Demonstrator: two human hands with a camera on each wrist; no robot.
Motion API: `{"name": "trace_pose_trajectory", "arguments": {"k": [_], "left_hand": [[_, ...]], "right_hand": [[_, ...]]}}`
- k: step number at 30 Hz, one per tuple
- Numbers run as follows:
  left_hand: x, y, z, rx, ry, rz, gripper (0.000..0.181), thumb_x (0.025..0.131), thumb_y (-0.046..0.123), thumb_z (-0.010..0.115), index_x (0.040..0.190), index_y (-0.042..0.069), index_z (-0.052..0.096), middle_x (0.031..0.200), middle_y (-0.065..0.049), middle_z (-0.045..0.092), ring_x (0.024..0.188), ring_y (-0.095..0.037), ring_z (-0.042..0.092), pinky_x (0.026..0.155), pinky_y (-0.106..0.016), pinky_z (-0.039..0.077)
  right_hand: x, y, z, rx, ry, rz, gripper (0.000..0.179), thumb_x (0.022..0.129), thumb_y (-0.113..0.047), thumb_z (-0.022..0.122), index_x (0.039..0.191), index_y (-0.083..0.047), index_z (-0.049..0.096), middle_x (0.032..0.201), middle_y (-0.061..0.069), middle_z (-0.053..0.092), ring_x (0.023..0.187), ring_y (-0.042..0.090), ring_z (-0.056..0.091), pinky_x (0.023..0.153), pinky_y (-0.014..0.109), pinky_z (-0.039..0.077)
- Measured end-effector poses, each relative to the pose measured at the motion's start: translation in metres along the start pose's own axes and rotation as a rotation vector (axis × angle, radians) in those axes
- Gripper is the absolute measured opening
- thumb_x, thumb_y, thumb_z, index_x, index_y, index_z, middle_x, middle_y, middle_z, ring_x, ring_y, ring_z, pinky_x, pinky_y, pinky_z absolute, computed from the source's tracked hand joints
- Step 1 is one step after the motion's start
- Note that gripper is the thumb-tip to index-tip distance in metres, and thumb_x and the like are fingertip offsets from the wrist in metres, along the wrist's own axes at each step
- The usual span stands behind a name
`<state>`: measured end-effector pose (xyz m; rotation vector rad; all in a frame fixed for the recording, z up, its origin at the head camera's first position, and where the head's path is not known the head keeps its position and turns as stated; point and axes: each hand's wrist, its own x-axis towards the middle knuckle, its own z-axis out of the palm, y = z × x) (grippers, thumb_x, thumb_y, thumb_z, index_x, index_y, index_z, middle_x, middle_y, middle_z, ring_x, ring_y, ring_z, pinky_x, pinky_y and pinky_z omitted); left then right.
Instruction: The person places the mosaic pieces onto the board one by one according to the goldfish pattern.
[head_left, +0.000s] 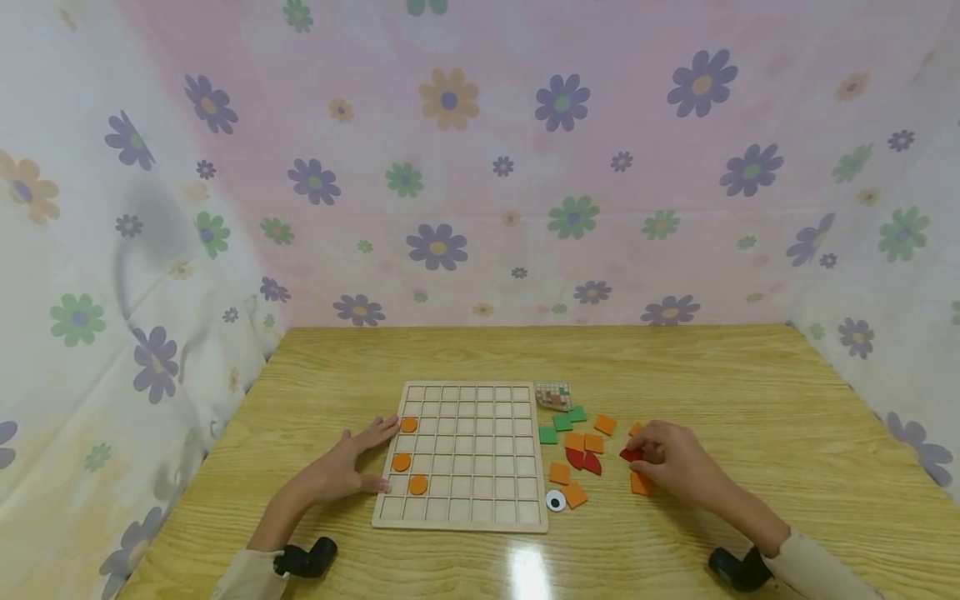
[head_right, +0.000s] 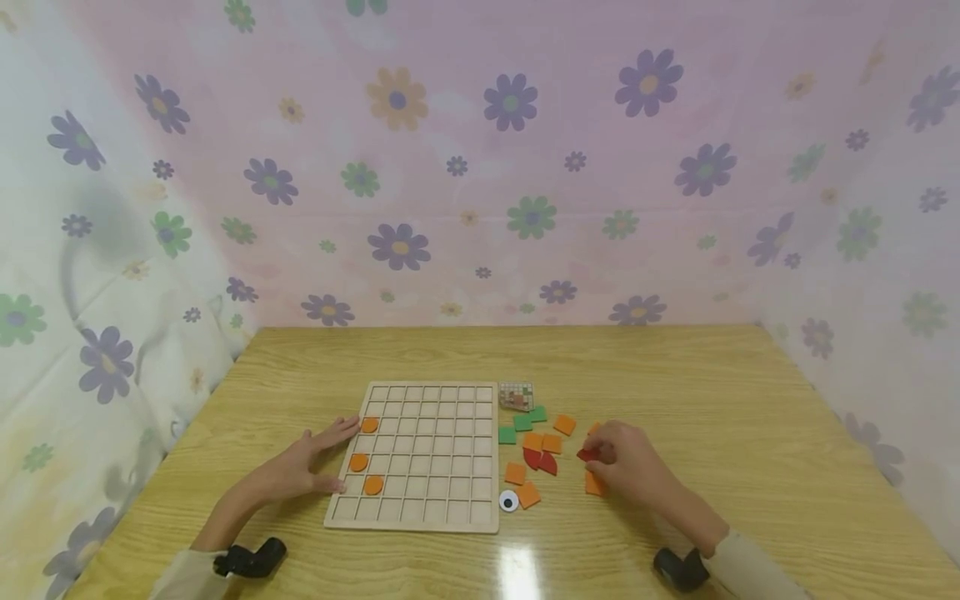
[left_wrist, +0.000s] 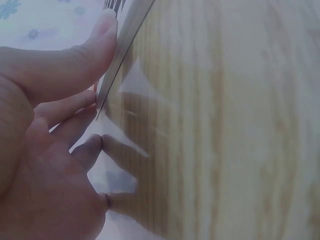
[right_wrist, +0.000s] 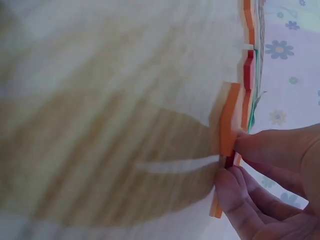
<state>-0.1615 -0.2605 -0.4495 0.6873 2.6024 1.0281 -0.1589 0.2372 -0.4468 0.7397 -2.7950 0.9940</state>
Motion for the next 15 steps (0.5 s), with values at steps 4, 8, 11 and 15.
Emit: {"name": "trace_pose_trajectory", "arguments": {"k": [4, 8, 11, 15], "left_hand": [[-0.0004, -0.0010, -0.0005, -0.001, -0.007, -0.010, 0.089, 0.079, 0.029, 0.076, 0.150, 0.008, 0.027, 0.155, -0.014, 0.018, 0.142, -0.039, 0.007, 0.104, -0.067, -0.008], [-0.0004, -0.0014, -0.0003, -0.006, -0.008, -0.014, 0.088, 0.079, 0.028, 0.076, 0.150, 0.009, 0.027, 0.156, -0.013, 0.018, 0.142, -0.038, 0.008, 0.105, -0.067, -0.008], [-0.0001, -0.0013, 0.0003, -0.006, -0.006, -0.019, 0.088, 0.079, 0.029, 0.076, 0.150, 0.009, 0.028, 0.156, -0.013, 0.018, 0.142, -0.037, 0.008, 0.105, -0.066, -0.008], [0.0003, -0.0011, 0.0021, -0.008, -0.006, -0.026, 0.089, 0.078, 0.031, 0.076, 0.150, 0.010, 0.028, 0.156, -0.013, 0.018, 0.142, -0.037, 0.008, 0.105, -0.066, -0.009]], "right_hand": [[0.0028, -0.0009, -0.0019, 0.025, -0.052, -0.030, 0.015, 0.074, 0.002, 0.076, 0.087, -0.004, 0.071, 0.084, 0.003, 0.062, 0.066, 0.007, 0.056, 0.054, 0.022, 0.051], [0.0055, -0.0001, -0.0008, 0.015, -0.068, -0.065, 0.014, 0.074, 0.003, 0.076, 0.085, -0.004, 0.070, 0.083, 0.001, 0.061, 0.065, 0.006, 0.055, 0.053, 0.021, 0.050], [0.0074, 0.0008, -0.0002, 0.003, -0.076, -0.081, 0.014, 0.074, 0.005, 0.074, 0.084, -0.005, 0.070, 0.081, -0.001, 0.060, 0.063, 0.005, 0.052, 0.051, 0.021, 0.048], [0.0096, -0.0001, -0.0020, 0.005, -0.089, -0.070, 0.015, 0.075, 0.006, 0.071, 0.084, -0.005, 0.070, 0.080, -0.002, 0.059, 0.062, 0.004, 0.049, 0.051, 0.021, 0.047]]}}
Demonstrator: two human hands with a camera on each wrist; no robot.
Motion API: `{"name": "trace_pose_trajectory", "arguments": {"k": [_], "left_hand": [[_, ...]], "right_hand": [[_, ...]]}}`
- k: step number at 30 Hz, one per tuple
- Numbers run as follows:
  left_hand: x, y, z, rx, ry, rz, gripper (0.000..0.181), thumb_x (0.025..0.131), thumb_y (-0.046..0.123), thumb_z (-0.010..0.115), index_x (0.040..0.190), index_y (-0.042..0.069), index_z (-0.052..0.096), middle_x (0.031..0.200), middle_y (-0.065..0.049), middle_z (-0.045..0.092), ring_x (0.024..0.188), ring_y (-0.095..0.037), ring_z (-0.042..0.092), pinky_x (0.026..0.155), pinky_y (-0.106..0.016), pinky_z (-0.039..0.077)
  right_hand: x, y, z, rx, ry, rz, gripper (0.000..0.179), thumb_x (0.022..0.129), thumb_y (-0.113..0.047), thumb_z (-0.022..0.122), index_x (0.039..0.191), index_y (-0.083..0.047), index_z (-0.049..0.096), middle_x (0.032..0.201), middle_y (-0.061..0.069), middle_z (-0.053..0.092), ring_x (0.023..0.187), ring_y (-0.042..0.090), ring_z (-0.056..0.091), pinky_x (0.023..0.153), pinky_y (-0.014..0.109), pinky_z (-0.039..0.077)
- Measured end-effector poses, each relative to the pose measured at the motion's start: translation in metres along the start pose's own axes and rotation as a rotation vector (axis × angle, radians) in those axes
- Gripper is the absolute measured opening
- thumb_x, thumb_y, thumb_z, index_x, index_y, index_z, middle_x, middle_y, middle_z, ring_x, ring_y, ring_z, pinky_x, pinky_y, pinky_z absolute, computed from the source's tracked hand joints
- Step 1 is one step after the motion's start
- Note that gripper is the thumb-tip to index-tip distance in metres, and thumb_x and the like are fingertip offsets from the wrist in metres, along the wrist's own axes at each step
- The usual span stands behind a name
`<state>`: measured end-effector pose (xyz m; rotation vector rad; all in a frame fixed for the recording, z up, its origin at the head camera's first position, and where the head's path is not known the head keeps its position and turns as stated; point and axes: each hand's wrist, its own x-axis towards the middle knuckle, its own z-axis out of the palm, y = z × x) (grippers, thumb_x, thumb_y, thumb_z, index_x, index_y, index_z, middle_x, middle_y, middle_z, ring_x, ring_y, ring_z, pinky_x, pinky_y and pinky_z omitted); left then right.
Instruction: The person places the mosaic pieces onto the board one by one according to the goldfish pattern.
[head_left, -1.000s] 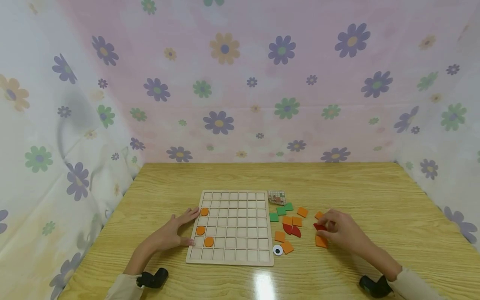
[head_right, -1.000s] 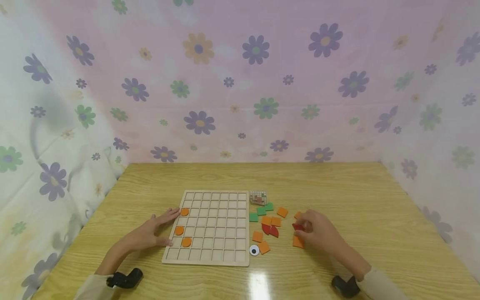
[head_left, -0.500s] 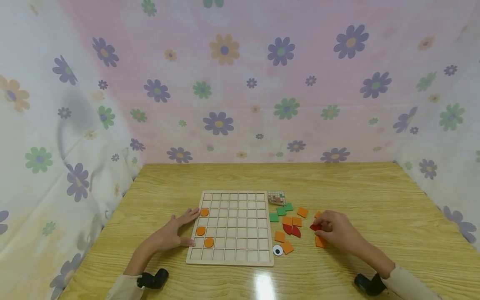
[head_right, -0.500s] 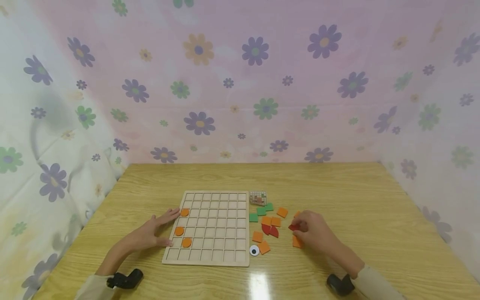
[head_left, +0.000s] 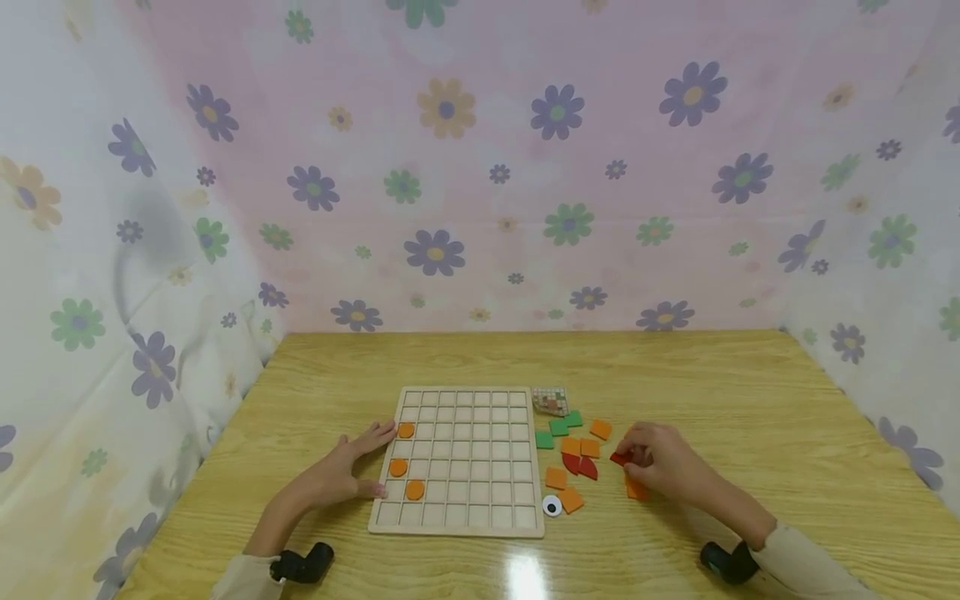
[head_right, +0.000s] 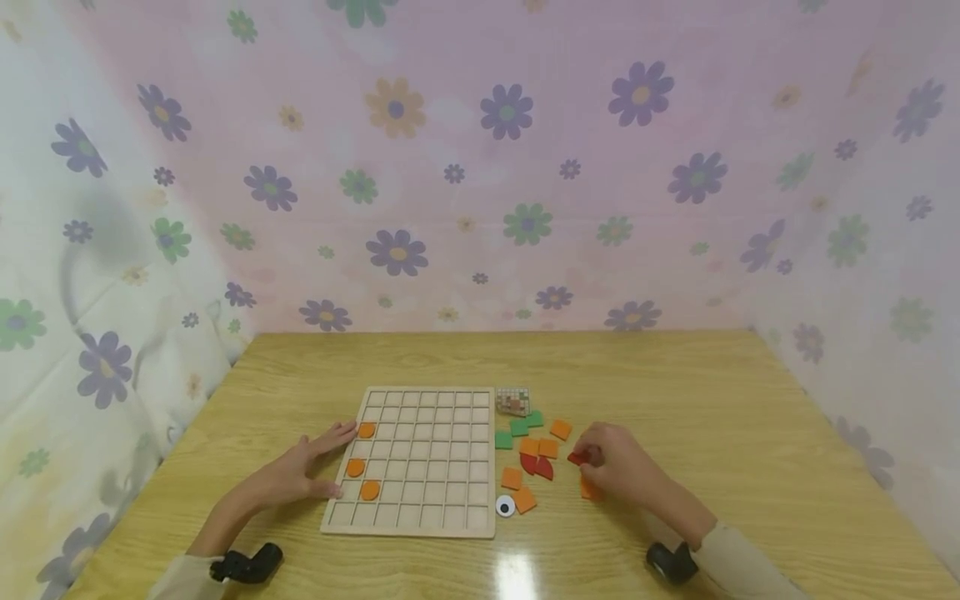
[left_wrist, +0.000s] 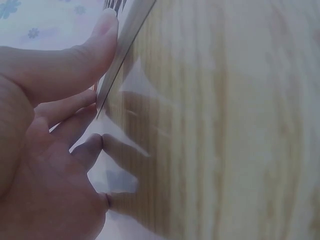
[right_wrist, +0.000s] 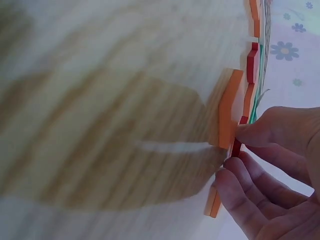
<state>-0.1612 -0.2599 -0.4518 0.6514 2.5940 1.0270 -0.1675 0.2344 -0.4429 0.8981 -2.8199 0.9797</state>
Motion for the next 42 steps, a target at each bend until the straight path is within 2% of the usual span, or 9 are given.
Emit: {"name": "trace_pose_trajectory", "arguments": {"k": [9, 14, 29, 36, 42], "left_hand": [[0.000, -0.004, 0.001, -0.007, -0.002, 0.011, 0.089, 0.078, 0.033, 0.075, 0.150, 0.009, 0.028, 0.155, -0.014, 0.018, 0.141, -0.038, 0.008, 0.104, -0.066, -0.010], [0.001, -0.006, 0.001, -0.009, -0.003, 0.024, 0.090, 0.078, 0.035, 0.075, 0.150, 0.009, 0.028, 0.155, -0.013, 0.018, 0.141, -0.039, 0.007, 0.103, -0.067, -0.010], [0.000, -0.003, 0.001, -0.008, 0.007, 0.031, 0.089, 0.078, 0.032, 0.076, 0.149, 0.008, 0.028, 0.155, -0.014, 0.020, 0.141, -0.040, 0.008, 0.103, -0.069, -0.009], [-0.001, -0.001, 0.002, -0.016, 0.003, 0.028, 0.089, 0.078, 0.031, 0.076, 0.149, 0.008, 0.028, 0.155, -0.015, 0.020, 0.141, -0.040, 0.007, 0.103, -0.069, -0.008], [0.000, -0.003, 0.001, 0.003, 0.011, 0.028, 0.089, 0.078, 0.033, 0.076, 0.149, 0.008, 0.029, 0.155, -0.013, 0.020, 0.141, -0.040, 0.007, 0.103, -0.069, -0.008]], "right_hand": [[0.014, -0.007, -0.002, -0.031, 0.029, -0.029, 0.016, 0.076, 0.005, 0.069, 0.083, -0.009, 0.070, 0.081, -0.002, 0.059, 0.064, 0.007, 0.049, 0.052, 0.021, 0.045], [0.024, -0.014, 0.001, -0.005, 0.037, -0.060, 0.014, 0.077, 0.004, 0.069, 0.083, -0.009, 0.070, 0.084, -0.002, 0.060, 0.066, 0.006, 0.052, 0.053, 0.021, 0.049], [0.061, -0.037, 0.013, 0.020, 0.007, -0.148, 0.015, 0.079, 0.002, 0.064, 0.088, -0.008, 0.071, 0.084, -0.002, 0.059, 0.067, 0.006, 0.053, 0.054, 0.020, 0.049], [0.076, -0.047, 0.020, 0.082, -0.026, -0.176, 0.017, 0.079, 0.004, 0.064, 0.090, -0.006, 0.072, 0.088, 0.004, 0.062, 0.065, 0.010, 0.055, 0.053, 0.021, 0.050], [0.090, -0.057, 0.030, 0.100, -0.042, -0.210, 0.016, 0.081, 0.002, 0.063, 0.091, -0.006, 0.072, 0.087, 0.001, 0.060, 0.068, 0.011, 0.055, 0.057, 0.022, 0.050]]}}
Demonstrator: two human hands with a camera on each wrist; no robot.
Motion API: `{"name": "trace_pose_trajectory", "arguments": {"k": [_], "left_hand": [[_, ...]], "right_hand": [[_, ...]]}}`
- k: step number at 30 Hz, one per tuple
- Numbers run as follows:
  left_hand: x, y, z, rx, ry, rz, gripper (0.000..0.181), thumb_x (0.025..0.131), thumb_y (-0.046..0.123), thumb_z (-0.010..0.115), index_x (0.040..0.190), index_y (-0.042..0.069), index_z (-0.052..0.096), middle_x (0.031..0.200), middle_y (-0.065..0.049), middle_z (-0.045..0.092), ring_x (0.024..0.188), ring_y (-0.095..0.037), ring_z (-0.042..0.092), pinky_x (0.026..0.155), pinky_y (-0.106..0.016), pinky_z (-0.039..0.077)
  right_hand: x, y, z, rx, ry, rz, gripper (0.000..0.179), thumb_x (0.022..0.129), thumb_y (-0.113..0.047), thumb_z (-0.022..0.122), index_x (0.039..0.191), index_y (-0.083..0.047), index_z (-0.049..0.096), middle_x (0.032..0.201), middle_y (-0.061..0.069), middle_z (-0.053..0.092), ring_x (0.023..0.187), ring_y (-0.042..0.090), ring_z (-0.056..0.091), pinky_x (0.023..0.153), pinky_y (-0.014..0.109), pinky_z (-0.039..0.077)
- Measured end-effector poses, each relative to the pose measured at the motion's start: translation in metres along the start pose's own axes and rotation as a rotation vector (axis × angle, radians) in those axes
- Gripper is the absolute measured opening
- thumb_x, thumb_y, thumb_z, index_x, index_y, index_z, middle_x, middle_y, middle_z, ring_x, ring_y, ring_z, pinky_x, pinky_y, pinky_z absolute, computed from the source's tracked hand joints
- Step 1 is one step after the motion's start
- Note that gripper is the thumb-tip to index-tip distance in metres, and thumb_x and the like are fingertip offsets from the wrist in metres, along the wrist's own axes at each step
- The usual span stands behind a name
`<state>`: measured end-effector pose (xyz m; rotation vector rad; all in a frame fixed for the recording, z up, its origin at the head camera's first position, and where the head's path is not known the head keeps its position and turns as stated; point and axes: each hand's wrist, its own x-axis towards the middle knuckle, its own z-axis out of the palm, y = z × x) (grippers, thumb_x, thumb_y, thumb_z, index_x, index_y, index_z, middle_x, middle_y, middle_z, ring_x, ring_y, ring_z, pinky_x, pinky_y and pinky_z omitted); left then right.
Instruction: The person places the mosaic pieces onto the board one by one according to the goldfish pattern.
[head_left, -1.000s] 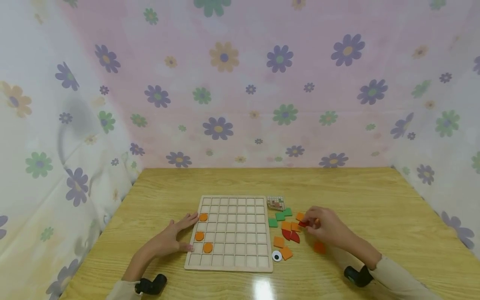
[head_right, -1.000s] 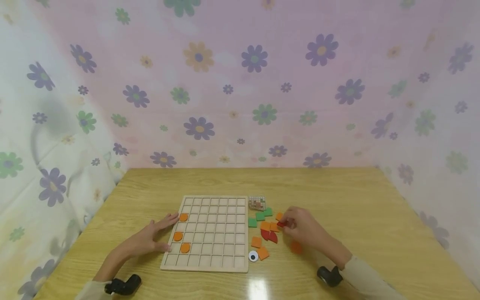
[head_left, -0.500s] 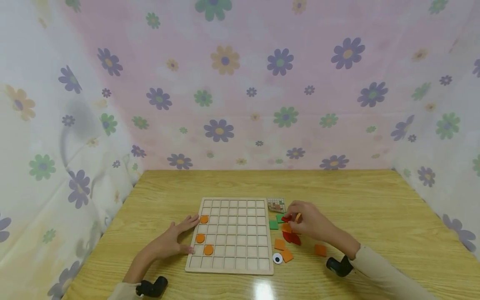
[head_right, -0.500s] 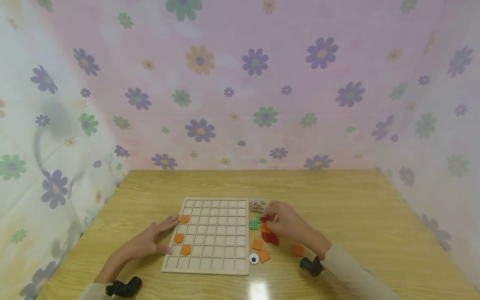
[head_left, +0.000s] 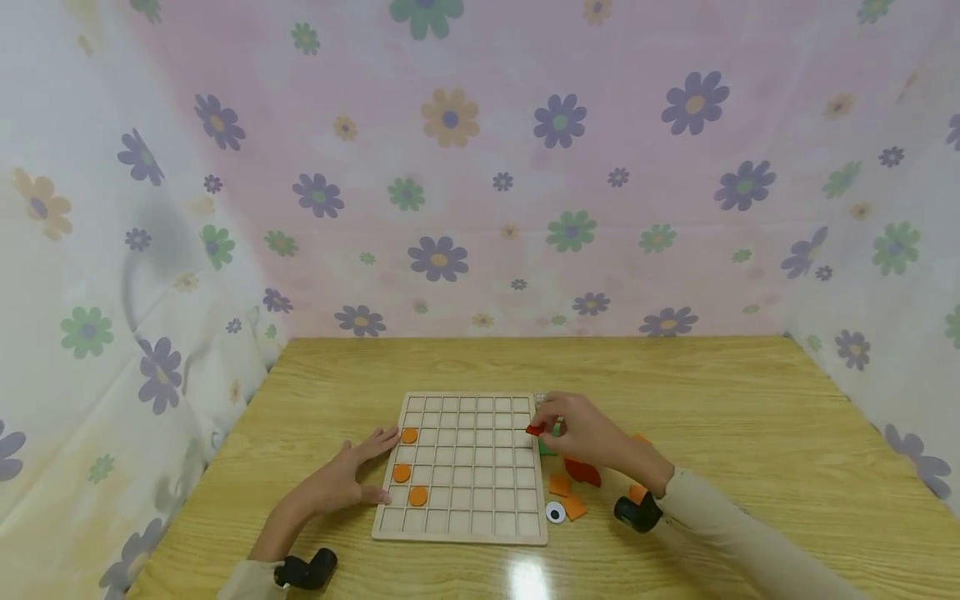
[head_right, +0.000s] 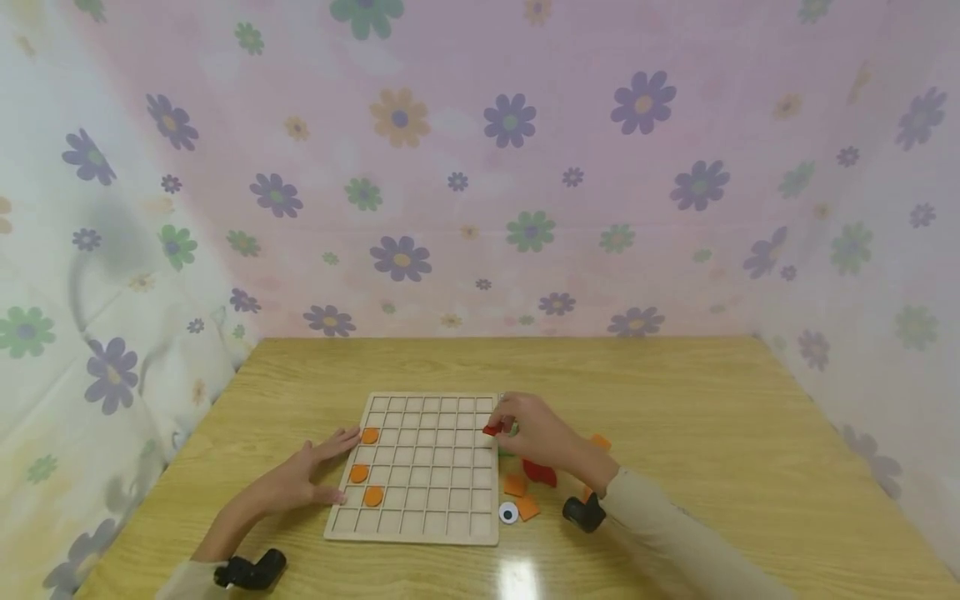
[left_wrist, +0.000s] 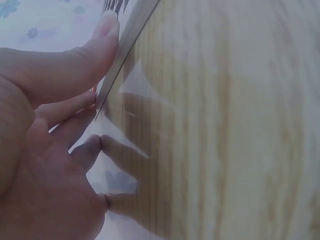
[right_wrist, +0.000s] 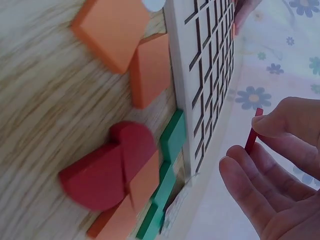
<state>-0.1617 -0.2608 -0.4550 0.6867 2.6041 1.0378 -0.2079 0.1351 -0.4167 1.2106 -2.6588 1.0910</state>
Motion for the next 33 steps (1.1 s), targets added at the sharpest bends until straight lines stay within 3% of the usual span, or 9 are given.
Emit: {"name": "trace_pose_trajectory", "arguments": {"k": [18, 24, 33], "left_hand": [[0.001, 0.004, -0.001, -0.005, 0.017, -0.008, 0.088, 0.077, 0.029, 0.077, 0.149, 0.009, 0.030, 0.155, -0.012, 0.022, 0.141, -0.039, 0.009, 0.104, -0.067, -0.009], [-0.001, 0.005, -0.002, -0.016, 0.009, -0.008, 0.088, 0.078, 0.030, 0.076, 0.149, 0.008, 0.030, 0.155, -0.012, 0.021, 0.141, -0.039, 0.008, 0.104, -0.067, -0.008], [-0.001, 0.005, -0.001, -0.025, 0.008, -0.012, 0.087, 0.077, 0.028, 0.077, 0.148, 0.007, 0.032, 0.154, -0.012, 0.023, 0.142, -0.039, 0.009, 0.105, -0.066, -0.008]], "right_hand": [[0.043, -0.023, 0.027, -0.004, -0.099, -0.038, 0.014, 0.083, -0.001, 0.063, 0.092, -0.009, 0.071, 0.091, 0.002, 0.061, 0.073, 0.008, 0.055, 0.059, 0.020, 0.049], [0.056, -0.025, 0.042, 0.043, -0.123, -0.061, 0.019, 0.081, 0.003, 0.061, 0.093, -0.006, 0.072, 0.091, 0.003, 0.062, 0.073, 0.008, 0.056, 0.055, 0.019, 0.046], [0.078, -0.032, 0.063, 0.042, -0.168, -0.056, 0.017, 0.081, 0.001, 0.063, 0.093, -0.007, 0.073, 0.091, 0.002, 0.062, 0.075, 0.010, 0.057, 0.063, 0.019, 0.048]]}}
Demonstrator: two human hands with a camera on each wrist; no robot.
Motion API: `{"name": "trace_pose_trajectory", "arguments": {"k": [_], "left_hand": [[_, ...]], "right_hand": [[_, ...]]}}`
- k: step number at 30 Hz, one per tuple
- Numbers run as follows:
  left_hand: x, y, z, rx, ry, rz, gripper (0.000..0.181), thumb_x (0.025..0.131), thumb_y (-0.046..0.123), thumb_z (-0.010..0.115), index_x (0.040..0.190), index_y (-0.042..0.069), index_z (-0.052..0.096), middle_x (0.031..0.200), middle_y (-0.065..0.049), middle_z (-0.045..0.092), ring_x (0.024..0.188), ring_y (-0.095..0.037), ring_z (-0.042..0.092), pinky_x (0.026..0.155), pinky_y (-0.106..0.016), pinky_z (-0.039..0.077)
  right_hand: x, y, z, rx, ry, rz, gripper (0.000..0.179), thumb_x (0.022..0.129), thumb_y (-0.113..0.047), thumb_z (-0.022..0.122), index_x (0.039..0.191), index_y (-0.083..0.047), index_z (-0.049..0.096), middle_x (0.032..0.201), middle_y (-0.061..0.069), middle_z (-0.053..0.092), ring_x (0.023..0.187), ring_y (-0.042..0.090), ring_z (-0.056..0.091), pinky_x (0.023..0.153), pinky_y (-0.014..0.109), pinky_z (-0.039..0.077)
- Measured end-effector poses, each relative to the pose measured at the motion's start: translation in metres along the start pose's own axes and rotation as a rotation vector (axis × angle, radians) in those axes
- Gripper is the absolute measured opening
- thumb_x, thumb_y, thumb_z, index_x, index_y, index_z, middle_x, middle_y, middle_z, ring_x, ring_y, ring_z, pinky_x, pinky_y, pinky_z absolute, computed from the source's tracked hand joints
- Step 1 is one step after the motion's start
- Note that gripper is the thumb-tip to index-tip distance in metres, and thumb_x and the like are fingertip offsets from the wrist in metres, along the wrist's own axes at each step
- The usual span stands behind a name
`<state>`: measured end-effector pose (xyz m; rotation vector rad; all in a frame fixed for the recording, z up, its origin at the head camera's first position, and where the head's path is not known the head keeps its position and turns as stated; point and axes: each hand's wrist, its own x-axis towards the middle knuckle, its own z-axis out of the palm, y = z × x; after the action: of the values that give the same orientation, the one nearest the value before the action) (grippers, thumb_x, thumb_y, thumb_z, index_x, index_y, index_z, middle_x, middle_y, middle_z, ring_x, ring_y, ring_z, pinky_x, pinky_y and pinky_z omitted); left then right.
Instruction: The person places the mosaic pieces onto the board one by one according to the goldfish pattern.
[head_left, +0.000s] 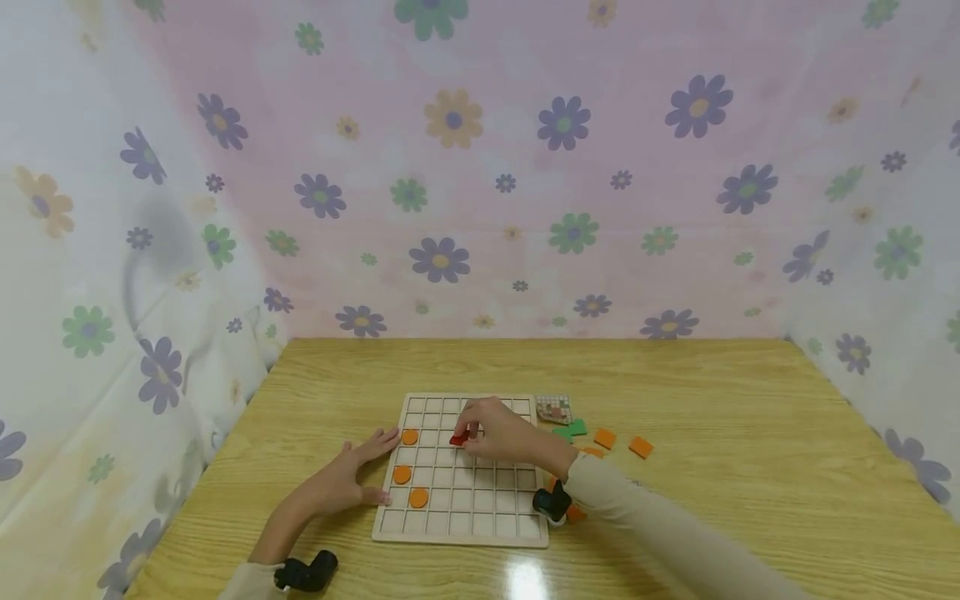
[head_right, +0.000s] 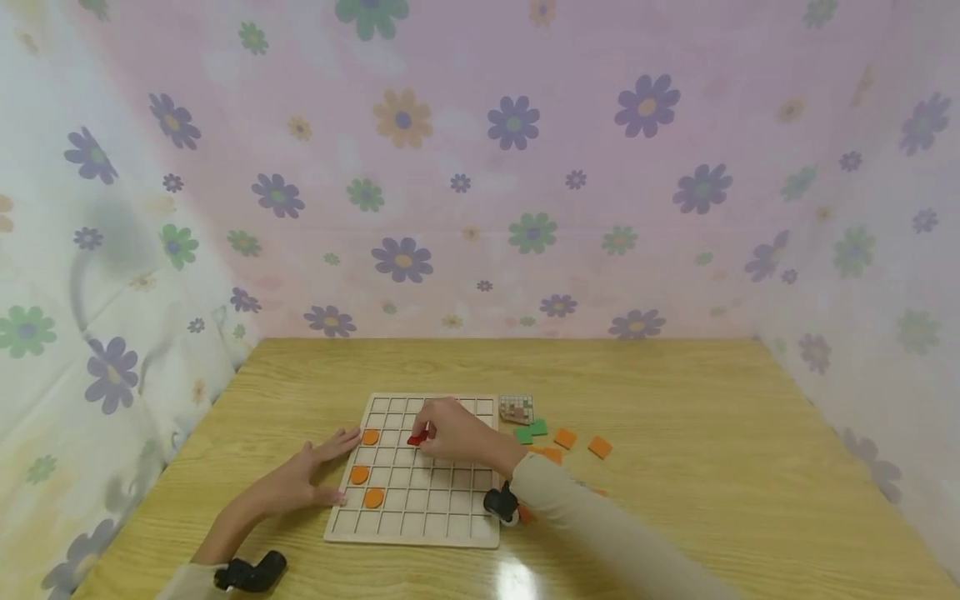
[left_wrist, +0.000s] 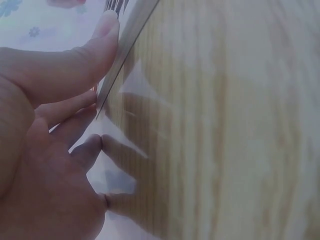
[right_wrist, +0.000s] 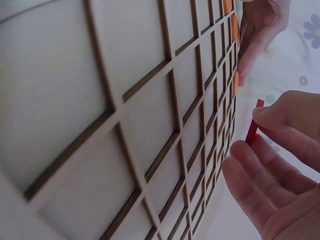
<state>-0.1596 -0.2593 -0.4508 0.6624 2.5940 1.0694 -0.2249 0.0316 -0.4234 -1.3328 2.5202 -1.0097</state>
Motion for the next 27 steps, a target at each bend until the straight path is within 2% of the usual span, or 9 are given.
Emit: {"name": "trace_pose_trajectory", "arguments": {"k": [9, 14, 21, 27], "left_hand": [[-0.001, -0.001, 0.000, 0.000, -0.001, -0.001, 0.086, 0.077, 0.027, 0.077, 0.148, 0.008, 0.033, 0.154, -0.013, 0.024, 0.141, -0.039, 0.010, 0.103, -0.068, -0.008], [0.000, 0.000, 0.001, 0.004, -0.004, -0.008, 0.085, 0.077, 0.027, 0.077, 0.148, 0.008, 0.033, 0.154, -0.013, 0.023, 0.141, -0.039, 0.010, 0.104, -0.068, -0.007], [-0.001, 0.000, 0.002, 0.007, -0.014, -0.016, 0.085, 0.078, 0.029, 0.076, 0.148, 0.009, 0.032, 0.155, -0.012, 0.021, 0.142, -0.038, 0.008, 0.104, -0.067, -0.008], [0.001, 0.000, 0.001, 0.016, -0.012, -0.016, 0.086, 0.078, 0.028, 0.076, 0.149, 0.009, 0.031, 0.155, -0.011, 0.020, 0.142, -0.037, 0.009, 0.105, -0.066, -0.008]], "right_hand": [[0.021, -0.005, 0.013, -0.054, -0.024, -0.018, 0.015, 0.079, 0.003, 0.066, 0.087, -0.006, 0.074, 0.085, 0.002, 0.065, 0.072, 0.014, 0.056, 0.063, 0.018, 0.044], [0.027, -0.007, 0.016, -0.101, -0.035, 0.019, 0.018, 0.078, 0.007, 0.064, 0.084, -0.006, 0.075, 0.083, 0.002, 0.067, 0.075, 0.011, 0.057, 0.063, 0.018, 0.046], [0.029, -0.004, 0.019, -0.071, -0.060, 0.122, 0.020, 0.078, 0.010, 0.064, 0.084, -0.006, 0.074, 0.085, 0.002, 0.065, 0.080, 0.013, 0.057, 0.064, 0.019, 0.048], [0.027, -0.003, 0.018, -0.053, -0.033, 0.108, 0.017, 0.081, 0.007, 0.065, 0.089, -0.004, 0.073, 0.090, 0.005, 0.062, 0.077, 0.015, 0.056, 0.064, 0.020, 0.047]]}}
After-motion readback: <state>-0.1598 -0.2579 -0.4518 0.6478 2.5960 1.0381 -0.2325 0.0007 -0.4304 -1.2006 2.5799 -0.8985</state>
